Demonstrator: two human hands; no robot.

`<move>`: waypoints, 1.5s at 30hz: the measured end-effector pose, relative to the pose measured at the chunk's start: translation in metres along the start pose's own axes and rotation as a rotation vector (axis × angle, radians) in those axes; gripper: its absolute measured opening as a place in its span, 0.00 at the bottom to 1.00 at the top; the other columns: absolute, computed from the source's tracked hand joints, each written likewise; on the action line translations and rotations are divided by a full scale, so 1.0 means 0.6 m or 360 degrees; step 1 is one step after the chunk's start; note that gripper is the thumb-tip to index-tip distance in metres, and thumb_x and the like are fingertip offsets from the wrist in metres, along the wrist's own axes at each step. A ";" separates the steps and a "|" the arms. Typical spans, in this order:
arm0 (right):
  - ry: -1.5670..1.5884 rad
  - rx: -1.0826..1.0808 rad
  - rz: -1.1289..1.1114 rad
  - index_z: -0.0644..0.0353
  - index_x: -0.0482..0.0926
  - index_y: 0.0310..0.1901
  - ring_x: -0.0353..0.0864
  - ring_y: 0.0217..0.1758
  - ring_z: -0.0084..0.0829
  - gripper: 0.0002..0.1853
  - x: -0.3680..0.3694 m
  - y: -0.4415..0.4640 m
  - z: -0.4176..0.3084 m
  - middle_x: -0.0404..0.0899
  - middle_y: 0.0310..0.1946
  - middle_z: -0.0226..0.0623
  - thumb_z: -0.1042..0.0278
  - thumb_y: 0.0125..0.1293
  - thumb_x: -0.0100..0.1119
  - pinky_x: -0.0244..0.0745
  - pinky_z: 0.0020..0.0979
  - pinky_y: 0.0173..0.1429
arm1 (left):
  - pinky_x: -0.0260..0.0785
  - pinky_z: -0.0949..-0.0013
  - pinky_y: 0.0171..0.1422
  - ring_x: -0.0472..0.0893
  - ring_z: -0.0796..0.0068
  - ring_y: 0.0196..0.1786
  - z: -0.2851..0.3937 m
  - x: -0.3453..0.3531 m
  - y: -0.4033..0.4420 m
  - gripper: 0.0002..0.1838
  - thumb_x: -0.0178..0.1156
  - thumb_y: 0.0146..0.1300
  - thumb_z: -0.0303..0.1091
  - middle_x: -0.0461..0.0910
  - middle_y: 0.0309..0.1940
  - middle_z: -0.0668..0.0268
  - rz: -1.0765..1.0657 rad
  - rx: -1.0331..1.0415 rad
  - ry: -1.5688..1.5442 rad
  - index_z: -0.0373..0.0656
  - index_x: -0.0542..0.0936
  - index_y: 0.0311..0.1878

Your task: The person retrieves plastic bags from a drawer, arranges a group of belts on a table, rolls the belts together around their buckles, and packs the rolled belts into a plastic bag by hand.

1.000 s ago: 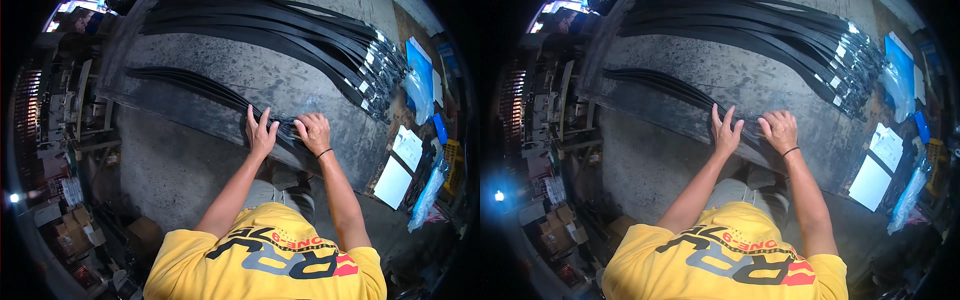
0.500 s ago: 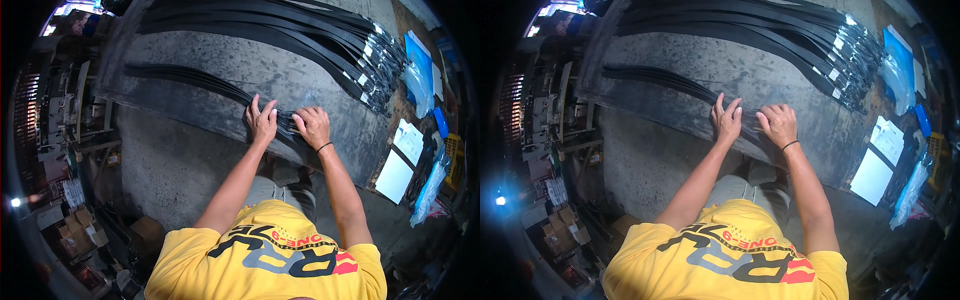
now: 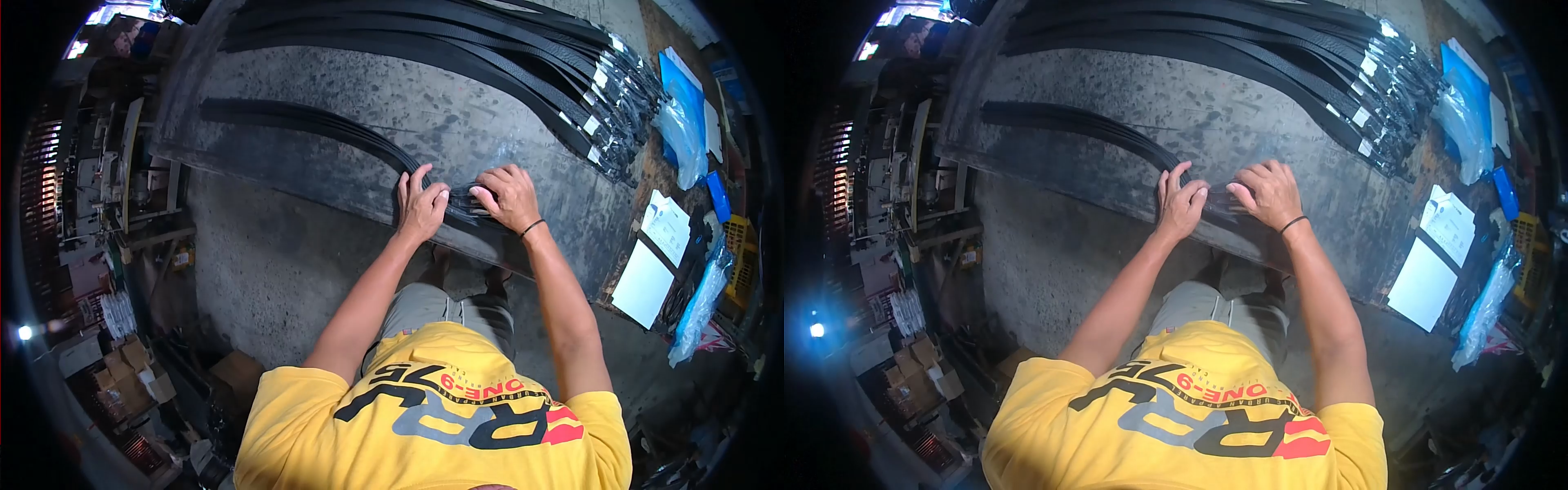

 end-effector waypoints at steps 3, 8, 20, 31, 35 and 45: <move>0.0007 -0.0202 -0.0095 0.52 0.82 0.31 0.73 0.41 0.34 0.13 0.007 0.009 -0.002 0.80 0.33 0.27 0.51 0.58 0.59 0.66 0.36 0.45 | 0.42 0.47 0.72 0.59 0.53 0.66 -0.004 -0.005 -0.029 0.09 0.52 0.59 0.31 0.64 0.60 0.55 -0.0122 -0.0029 0.0023 0.45 0.81 0.40; 0.0045 -0.0282 -0.0394 0.53 0.82 0.34 0.73 0.43 0.33 0.14 0.011 0.020 -0.004 0.80 0.35 0.28 0.51 0.59 0.58 0.65 0.34 0.48 | 0.45 0.52 0.72 0.57 0.45 0.67 -0.026 -0.015 -0.030 0.13 0.54 0.58 0.33 0.60 0.62 0.45 -0.0047 -0.0014 -0.0195 0.40 0.77 0.45; 0.0122 -0.0338 -0.0322 0.52 0.80 0.29 0.71 0.40 0.34 0.16 0.016 0.018 -0.001 0.77 0.30 0.28 0.48 0.60 0.55 0.65 0.35 0.45 | 0.62 0.62 0.61 0.73 0.52 0.55 0.030 0.019 0.114 0.20 0.48 0.66 0.44 0.74 0.52 0.49 -0.0221 -0.0145 -0.0623 0.38 0.76 0.51; 0.0906 0.0055 0.0111 0.65 0.75 0.42 0.73 0.48 0.44 0.13 0.009 0.015 0.046 0.74 0.40 0.45 0.70 0.57 0.49 0.70 0.38 0.53 | 0.65 0.60 0.59 0.75 0.57 0.53 0.078 0.032 0.076 0.19 0.48 0.65 0.45 0.77 0.50 0.59 -0.0192 0.0303 -0.0189 0.45 0.77 0.51; 0.0986 0.0323 0.0462 0.65 0.75 0.43 0.72 0.50 0.41 0.12 -0.005 0.013 0.062 0.71 0.43 0.45 0.69 0.60 0.49 0.68 0.34 0.54 | 0.64 0.59 0.59 0.74 0.59 0.55 0.070 0.040 0.074 0.13 0.52 0.62 0.39 0.76 0.51 0.61 -0.0259 0.0274 -0.0063 0.49 0.79 0.47; 0.1635 0.1979 0.0895 0.64 0.53 0.67 0.65 0.57 0.30 0.32 0.074 -0.203 -0.014 0.67 0.54 0.36 0.60 0.67 0.51 0.64 0.35 0.58 | 0.62 0.54 0.60 0.72 0.58 0.58 0.070 0.040 0.076 0.15 0.50 0.64 0.39 0.71 0.59 0.61 -0.0368 0.0246 -0.0082 0.51 0.76 0.52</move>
Point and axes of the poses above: each hand's wrist, its own y-axis towards the middle knuckle, its own x-axis out of the palm, z = x × y, the point moved 4 cm from there along y, towards the middle knuckle
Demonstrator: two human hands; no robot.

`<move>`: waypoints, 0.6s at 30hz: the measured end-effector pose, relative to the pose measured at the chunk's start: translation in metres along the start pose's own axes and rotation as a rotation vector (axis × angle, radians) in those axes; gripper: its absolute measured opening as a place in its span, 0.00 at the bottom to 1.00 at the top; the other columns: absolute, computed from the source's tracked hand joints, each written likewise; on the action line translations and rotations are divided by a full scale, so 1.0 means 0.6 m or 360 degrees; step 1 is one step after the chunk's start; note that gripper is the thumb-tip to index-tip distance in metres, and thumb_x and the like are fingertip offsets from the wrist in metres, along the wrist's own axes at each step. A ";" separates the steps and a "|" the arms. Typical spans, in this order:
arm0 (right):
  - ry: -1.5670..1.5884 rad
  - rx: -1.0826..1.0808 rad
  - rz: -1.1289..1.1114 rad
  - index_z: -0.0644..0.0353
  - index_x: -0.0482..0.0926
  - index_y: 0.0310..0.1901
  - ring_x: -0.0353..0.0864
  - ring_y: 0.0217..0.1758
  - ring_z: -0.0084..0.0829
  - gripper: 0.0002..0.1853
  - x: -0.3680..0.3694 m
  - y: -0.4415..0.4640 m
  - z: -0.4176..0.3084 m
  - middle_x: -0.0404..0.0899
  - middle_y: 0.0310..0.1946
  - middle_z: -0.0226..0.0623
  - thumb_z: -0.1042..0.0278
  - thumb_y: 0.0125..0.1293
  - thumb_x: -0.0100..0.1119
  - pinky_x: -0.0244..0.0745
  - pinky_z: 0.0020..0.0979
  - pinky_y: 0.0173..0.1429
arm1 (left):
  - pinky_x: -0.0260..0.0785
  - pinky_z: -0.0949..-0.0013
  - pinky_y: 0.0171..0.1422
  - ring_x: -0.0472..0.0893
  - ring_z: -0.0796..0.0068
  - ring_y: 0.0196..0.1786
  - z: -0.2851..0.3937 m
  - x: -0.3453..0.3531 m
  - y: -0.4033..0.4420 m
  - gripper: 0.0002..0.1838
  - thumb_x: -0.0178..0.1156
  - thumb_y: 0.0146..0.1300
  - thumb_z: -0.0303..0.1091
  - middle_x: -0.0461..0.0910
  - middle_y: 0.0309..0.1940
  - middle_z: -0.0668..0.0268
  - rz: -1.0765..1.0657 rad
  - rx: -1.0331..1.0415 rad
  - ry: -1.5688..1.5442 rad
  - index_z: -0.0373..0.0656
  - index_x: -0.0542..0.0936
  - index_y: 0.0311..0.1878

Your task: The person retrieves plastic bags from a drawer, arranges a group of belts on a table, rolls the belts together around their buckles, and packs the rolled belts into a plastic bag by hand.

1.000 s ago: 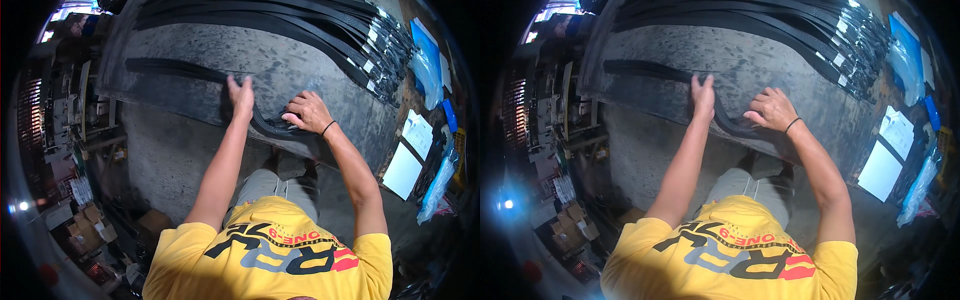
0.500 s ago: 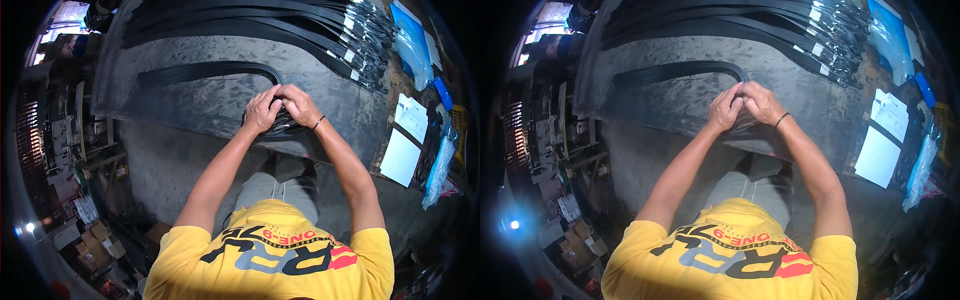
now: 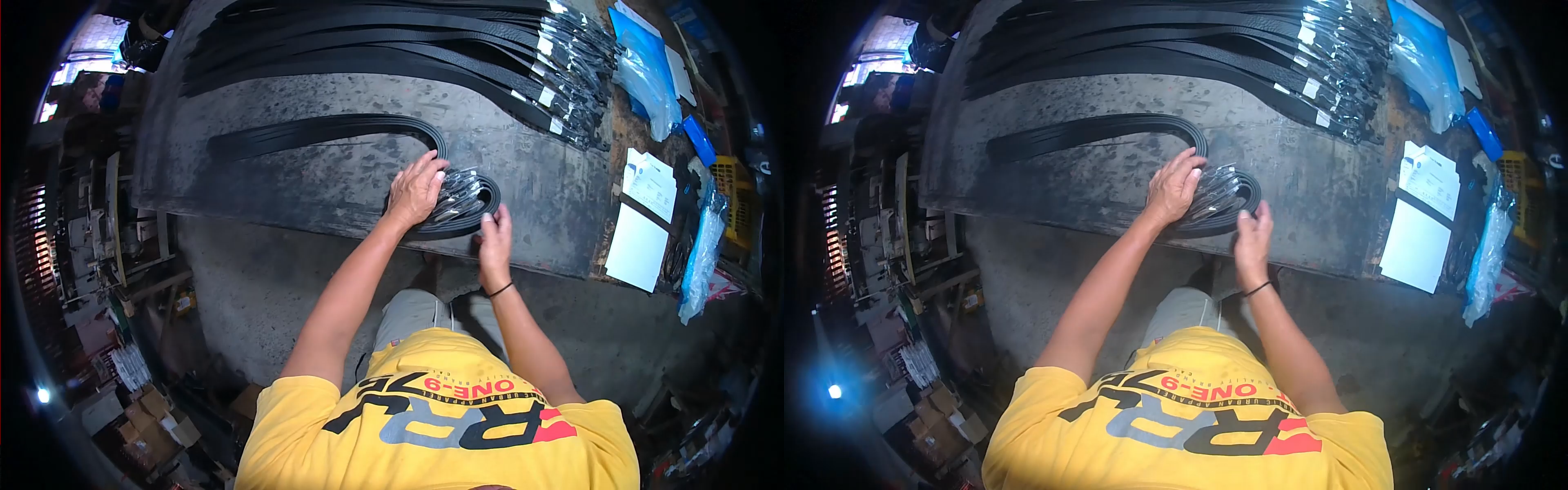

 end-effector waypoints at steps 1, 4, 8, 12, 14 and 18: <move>-0.0130 0.0069 -0.0001 0.64 0.49 0.69 0.64 0.60 0.31 0.35 0.022 -0.023 -0.017 0.66 0.57 0.38 0.60 0.67 0.51 0.63 0.36 0.61 | 0.62 0.55 0.61 0.71 0.57 0.59 0.001 -0.001 -0.001 0.17 0.49 0.64 0.38 0.70 0.60 0.62 -0.0012 -0.0024 -0.0054 0.50 0.74 0.56; -0.0163 -0.0042 -0.0024 0.66 0.50 0.69 0.57 0.68 0.34 0.35 0.061 0.025 -0.046 0.58 0.65 0.45 0.56 0.67 0.49 0.57 0.34 0.66 | 0.59 0.55 0.64 0.68 0.52 0.61 -0.003 -0.009 -0.012 0.25 0.48 0.63 0.34 0.68 0.61 0.56 -0.0036 -0.0150 -0.0179 0.47 0.64 0.65; -0.0422 -0.0348 -0.0451 0.69 0.69 0.59 0.68 0.62 0.43 0.30 0.134 0.111 -0.088 0.71 0.56 0.51 0.50 0.66 0.46 0.60 0.34 0.65 | 0.64 0.63 0.60 0.73 0.54 0.54 -0.029 -0.023 -0.056 0.35 0.51 0.58 0.32 0.60 0.64 0.47 -0.0092 -0.0309 -0.0332 0.42 0.54 0.70; -0.1119 -0.0550 -0.1021 0.62 0.77 0.52 0.77 0.53 0.45 0.28 0.214 0.110 -0.138 0.80 0.47 0.49 0.44 0.66 0.44 0.69 0.36 0.57 | 0.62 0.57 0.62 0.70 0.45 0.55 -0.065 -0.052 -0.068 0.35 0.51 0.61 0.39 0.63 0.57 0.42 -0.0045 -0.0610 -0.0242 0.42 0.54 0.70; -0.1145 -0.0672 -0.1245 0.60 0.75 0.55 0.75 0.56 0.46 0.29 0.238 0.089 -0.137 0.79 0.49 0.49 0.44 0.66 0.43 0.67 0.36 0.59 | 0.60 0.53 0.64 0.66 0.39 0.60 -0.083 -0.064 -0.059 0.33 0.47 0.65 0.48 0.57 0.61 0.38 0.0000 -0.0649 -0.0077 0.45 0.55 0.70; -0.0891 -0.0842 -0.1380 0.62 0.71 0.59 0.76 0.55 0.41 0.27 0.252 0.082 -0.125 0.77 0.50 0.50 0.49 0.67 0.46 0.67 0.33 0.59 | 0.59 0.46 0.63 0.64 0.32 0.61 -0.076 -0.082 -0.041 0.28 0.44 0.66 0.50 0.52 0.64 0.36 -0.0168 -0.0700 0.0245 0.53 0.61 0.68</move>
Point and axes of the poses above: each hand's wrist, its own y-axis towards the middle knuckle, its own x-axis out of the palm, z = x × y, the point moved 4 cm from there along y, towards the middle knuckle
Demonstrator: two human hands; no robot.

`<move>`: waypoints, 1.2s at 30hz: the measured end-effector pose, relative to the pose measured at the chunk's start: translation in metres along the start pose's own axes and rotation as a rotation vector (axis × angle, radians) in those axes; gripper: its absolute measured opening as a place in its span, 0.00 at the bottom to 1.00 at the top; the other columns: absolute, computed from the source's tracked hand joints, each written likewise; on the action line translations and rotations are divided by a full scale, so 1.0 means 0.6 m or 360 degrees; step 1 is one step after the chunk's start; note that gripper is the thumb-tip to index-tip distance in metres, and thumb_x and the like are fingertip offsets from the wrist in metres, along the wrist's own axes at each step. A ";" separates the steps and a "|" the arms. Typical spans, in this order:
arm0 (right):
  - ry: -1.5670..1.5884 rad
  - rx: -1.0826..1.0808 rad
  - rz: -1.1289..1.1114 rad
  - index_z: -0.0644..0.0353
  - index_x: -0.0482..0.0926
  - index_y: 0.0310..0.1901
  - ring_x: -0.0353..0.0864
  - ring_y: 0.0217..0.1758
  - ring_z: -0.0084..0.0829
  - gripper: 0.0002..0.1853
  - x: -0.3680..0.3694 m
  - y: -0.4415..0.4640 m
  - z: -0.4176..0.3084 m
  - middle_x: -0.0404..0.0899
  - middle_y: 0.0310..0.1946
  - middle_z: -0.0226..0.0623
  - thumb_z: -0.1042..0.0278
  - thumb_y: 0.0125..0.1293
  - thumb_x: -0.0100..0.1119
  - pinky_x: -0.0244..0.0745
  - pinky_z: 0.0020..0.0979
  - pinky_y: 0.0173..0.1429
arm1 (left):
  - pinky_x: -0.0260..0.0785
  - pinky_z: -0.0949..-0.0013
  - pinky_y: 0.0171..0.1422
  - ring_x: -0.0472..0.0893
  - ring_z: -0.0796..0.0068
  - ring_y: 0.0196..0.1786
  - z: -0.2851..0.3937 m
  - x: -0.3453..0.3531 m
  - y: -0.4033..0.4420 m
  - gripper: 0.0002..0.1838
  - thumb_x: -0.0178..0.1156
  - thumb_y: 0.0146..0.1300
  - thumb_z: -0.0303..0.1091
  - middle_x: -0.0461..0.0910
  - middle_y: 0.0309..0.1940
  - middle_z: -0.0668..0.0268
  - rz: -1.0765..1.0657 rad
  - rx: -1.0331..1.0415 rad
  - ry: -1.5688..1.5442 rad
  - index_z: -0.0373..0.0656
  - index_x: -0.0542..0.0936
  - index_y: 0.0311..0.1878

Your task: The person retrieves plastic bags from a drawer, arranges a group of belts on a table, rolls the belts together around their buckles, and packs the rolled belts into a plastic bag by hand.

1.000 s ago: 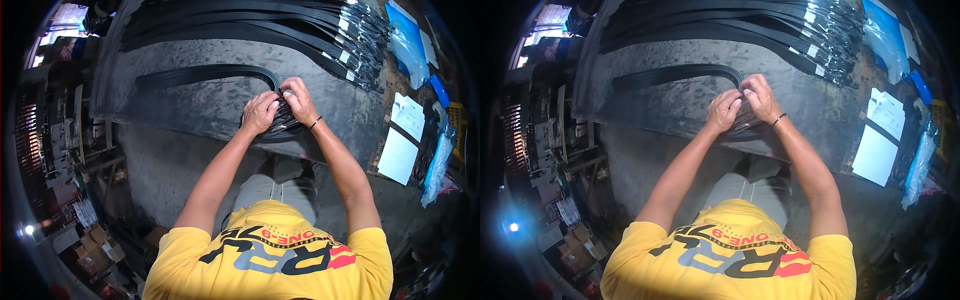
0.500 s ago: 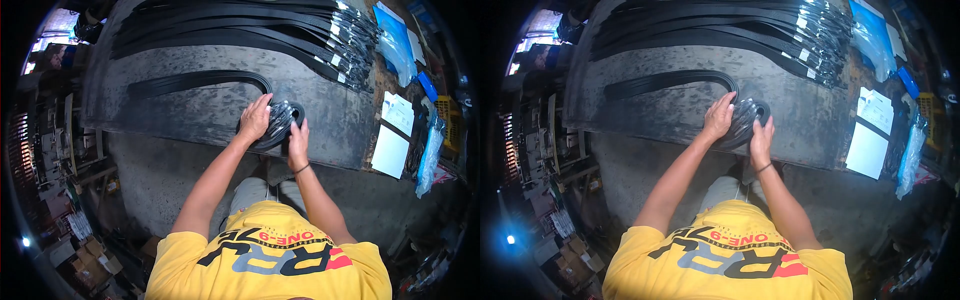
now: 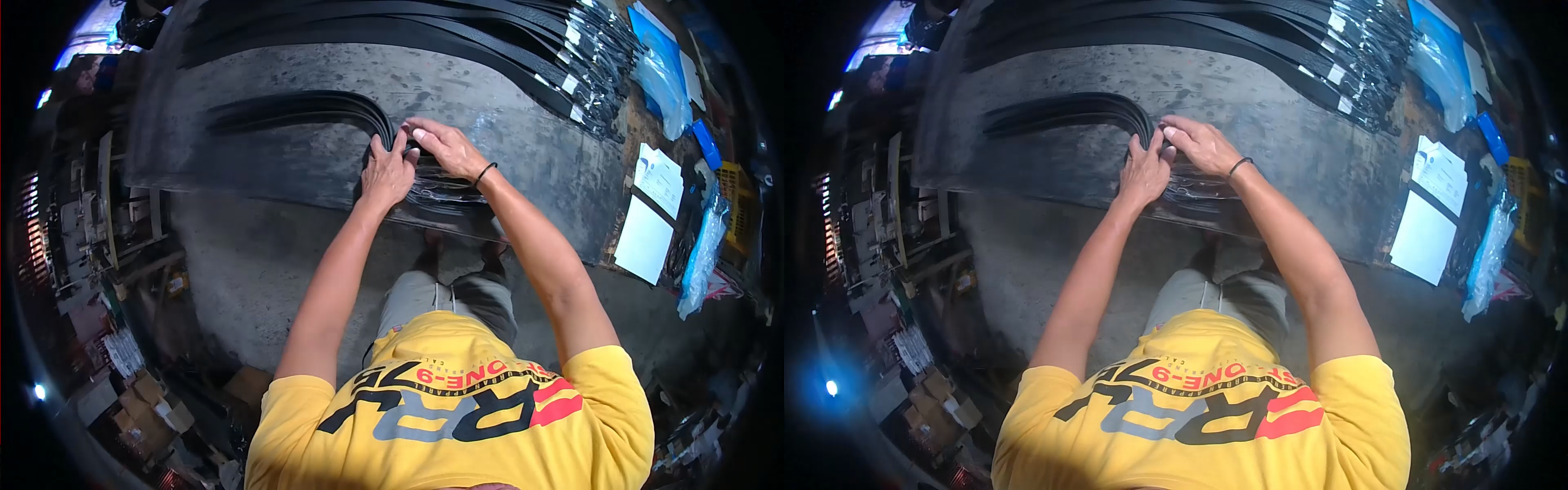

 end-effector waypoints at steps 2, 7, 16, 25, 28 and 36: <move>0.0657 0.0090 0.0168 0.62 0.72 0.57 0.78 0.45 0.31 0.21 -0.016 -0.006 0.018 0.79 0.44 0.41 0.58 0.68 0.50 0.72 0.30 0.51 | 0.63 0.43 0.58 0.68 0.33 0.57 -0.008 0.011 0.003 0.23 0.47 0.65 0.48 0.53 0.64 0.36 0.0069 0.0145 0.0083 0.60 0.66 0.63; 0.0235 0.0282 0.0769 0.60 0.71 0.56 0.72 0.29 0.17 0.17 -0.163 -0.118 0.060 0.75 0.33 0.31 0.63 0.69 0.50 0.70 0.20 0.32 | 0.62 0.44 0.59 0.67 0.33 0.58 -0.009 0.014 0.002 0.19 0.46 0.66 0.44 0.54 0.64 0.36 0.0128 0.0184 0.0026 0.56 0.69 0.60; 0.0468 0.1053 0.0573 0.63 0.65 0.60 0.69 0.19 0.19 0.28 -0.066 -0.258 0.053 0.71 0.22 0.29 0.64 0.59 0.61 0.67 0.23 0.22 | 0.62 0.45 0.60 0.66 0.32 0.58 -0.011 0.017 0.004 0.20 0.45 0.67 0.43 0.55 0.62 0.35 0.0137 0.0184 0.0067 0.51 0.69 0.60; -0.0267 0.0894 0.0712 0.57 0.70 0.57 0.79 0.37 0.47 0.26 -0.066 -0.238 0.058 0.80 0.33 0.50 0.59 0.55 0.55 0.73 0.39 0.45 | 0.63 0.46 0.59 0.69 0.32 0.55 -0.019 0.009 -0.005 0.20 0.47 0.66 0.43 0.57 0.61 0.34 0.0092 0.0111 0.0037 0.48 0.69 0.59; -0.0387 0.0873 0.0722 0.56 0.70 0.57 0.78 0.45 0.54 0.26 -0.068 -0.228 0.050 0.79 0.40 0.55 0.58 0.55 0.52 0.71 0.44 0.51 | 0.65 0.46 0.57 0.70 0.31 0.53 -0.031 0.005 -0.017 0.19 0.50 0.64 0.42 0.58 0.60 0.34 0.0112 0.0152 0.0023 0.47 0.70 0.57; -0.0307 0.0701 0.0738 0.58 0.70 0.58 0.77 0.49 0.54 0.25 -0.070 -0.226 0.054 0.78 0.43 0.56 0.61 0.58 0.52 0.70 0.42 0.54 | 0.64 0.47 0.59 0.69 0.31 0.55 -0.037 0.005 -0.030 0.21 0.50 0.64 0.43 0.59 0.59 0.35 0.0095 0.0080 -0.0061 0.45 0.70 0.58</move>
Point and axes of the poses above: each hand's wrist, its own y-axis towards the middle knuckle, its own x-axis out of the palm, z = x × y, the point moved 4 cm from there along y, towards the middle knuckle
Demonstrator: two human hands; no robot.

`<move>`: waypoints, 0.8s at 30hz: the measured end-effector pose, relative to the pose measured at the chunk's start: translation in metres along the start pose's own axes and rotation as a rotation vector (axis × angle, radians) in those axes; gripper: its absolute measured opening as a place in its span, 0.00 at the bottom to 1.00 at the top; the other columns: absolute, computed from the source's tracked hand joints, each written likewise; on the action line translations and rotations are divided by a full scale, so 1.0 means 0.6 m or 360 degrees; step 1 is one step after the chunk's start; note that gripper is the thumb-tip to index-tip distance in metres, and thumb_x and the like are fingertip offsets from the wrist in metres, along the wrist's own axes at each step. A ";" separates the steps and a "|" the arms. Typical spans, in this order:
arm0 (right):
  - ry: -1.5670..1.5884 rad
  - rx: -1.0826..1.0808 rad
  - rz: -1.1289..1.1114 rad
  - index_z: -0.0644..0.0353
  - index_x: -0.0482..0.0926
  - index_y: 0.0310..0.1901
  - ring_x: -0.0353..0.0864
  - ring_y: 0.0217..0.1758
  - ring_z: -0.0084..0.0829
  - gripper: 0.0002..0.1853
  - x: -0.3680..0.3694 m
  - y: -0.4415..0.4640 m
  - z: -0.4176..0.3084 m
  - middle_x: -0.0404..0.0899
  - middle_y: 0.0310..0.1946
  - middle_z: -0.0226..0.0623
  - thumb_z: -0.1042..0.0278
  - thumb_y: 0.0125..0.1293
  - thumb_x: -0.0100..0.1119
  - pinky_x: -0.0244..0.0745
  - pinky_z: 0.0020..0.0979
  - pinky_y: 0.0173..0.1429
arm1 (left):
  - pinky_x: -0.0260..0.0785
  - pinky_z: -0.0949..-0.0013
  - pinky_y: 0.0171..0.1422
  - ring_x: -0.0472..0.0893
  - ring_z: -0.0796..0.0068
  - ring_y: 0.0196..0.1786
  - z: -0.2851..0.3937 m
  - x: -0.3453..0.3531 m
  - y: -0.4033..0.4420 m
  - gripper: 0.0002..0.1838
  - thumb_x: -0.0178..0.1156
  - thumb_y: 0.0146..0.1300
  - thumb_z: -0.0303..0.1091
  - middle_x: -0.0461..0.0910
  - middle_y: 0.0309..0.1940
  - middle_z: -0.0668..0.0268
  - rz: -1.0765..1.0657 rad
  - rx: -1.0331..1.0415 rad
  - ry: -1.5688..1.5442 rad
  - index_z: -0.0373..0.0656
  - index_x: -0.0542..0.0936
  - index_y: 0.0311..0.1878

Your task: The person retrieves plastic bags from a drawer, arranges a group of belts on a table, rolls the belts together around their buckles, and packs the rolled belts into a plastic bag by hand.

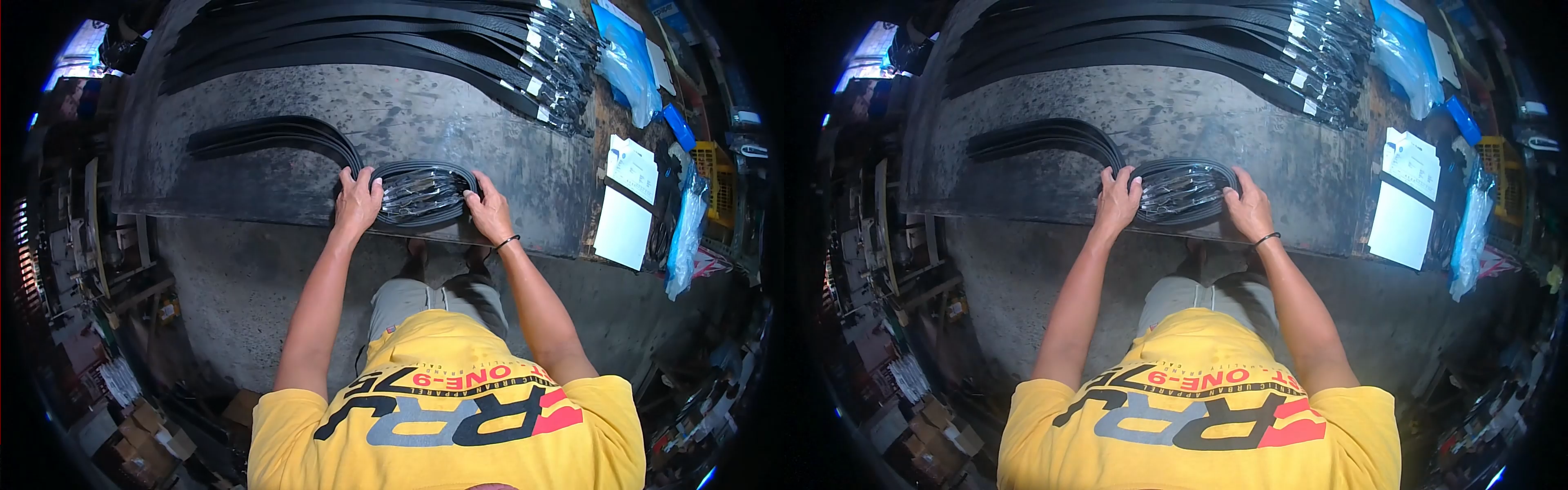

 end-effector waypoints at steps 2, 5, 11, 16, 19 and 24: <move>0.0001 0.0017 -0.0056 0.59 0.69 0.58 0.77 0.50 0.53 0.25 0.000 0.000 0.002 0.78 0.44 0.56 0.60 0.59 0.52 0.70 0.41 0.54 | 0.64 0.47 0.59 0.68 0.31 0.55 -0.003 0.002 0.000 0.21 0.50 0.64 0.43 0.59 0.59 0.35 0.0002 -0.0005 0.0003 0.45 0.70 0.58; 0.0029 -0.0019 -0.0093 0.59 0.67 0.60 0.75 0.53 0.52 0.26 0.001 0.001 0.009 0.76 0.48 0.56 0.61 0.60 0.52 0.69 0.40 0.56 | 0.67 0.46 0.55 0.72 0.32 0.50 -0.004 0.004 0.001 0.20 0.51 0.63 0.42 0.59 0.58 0.35 0.0087 0.0082 0.0050 0.45 0.71 0.56; 0.0150 -0.0137 -0.0248 0.60 0.62 0.64 0.73 0.57 0.49 0.25 0.010 0.007 0.055 0.72 0.54 0.56 0.66 0.66 0.45 0.66 0.38 0.59 | 0.67 0.46 0.55 0.72 0.32 0.50 -0.004 0.005 -0.001 0.20 0.51 0.64 0.41 0.59 0.58 0.34 0.0088 0.0089 0.0043 0.44 0.71 0.56; 0.0224 0.0027 -0.0328 0.60 0.61 0.65 0.77 0.41 0.38 0.25 -0.002 -0.003 0.030 0.75 0.49 0.50 0.67 0.67 0.44 0.71 0.34 0.49 | 0.67 0.45 0.54 0.72 0.31 0.49 -0.005 0.006 -0.002 0.19 0.51 0.63 0.41 0.60 0.58 0.34 0.0135 0.0130 0.0016 0.45 0.70 0.56; 0.0267 0.0103 -0.0354 0.60 0.62 0.65 0.76 0.33 0.31 0.25 -0.003 -0.004 0.026 0.76 0.45 0.47 0.67 0.67 0.45 0.72 0.32 0.43 | 0.67 0.45 0.53 0.72 0.31 0.49 -0.005 0.006 -0.002 0.19 0.51 0.63 0.41 0.60 0.58 0.34 0.0140 0.0129 0.0021 0.45 0.70 0.56; 0.0269 0.0085 -0.0332 0.60 0.62 0.65 0.75 0.31 0.28 0.25 -0.004 -0.004 0.025 0.77 0.42 0.45 0.67 0.66 0.46 0.73 0.31 0.40 | 0.66 0.46 0.56 0.70 0.31 0.52 -0.001 0.004 -0.003 0.20 0.50 0.64 0.41 0.59 0.58 0.34 0.0102 0.0088 0.0005 0.44 0.70 0.56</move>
Point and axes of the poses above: each hand's wrist, its own y-axis towards the middle knuckle, its own x-axis out of the palm, z = x × y, the point moved 4 cm from there along y, towards the middle knuckle
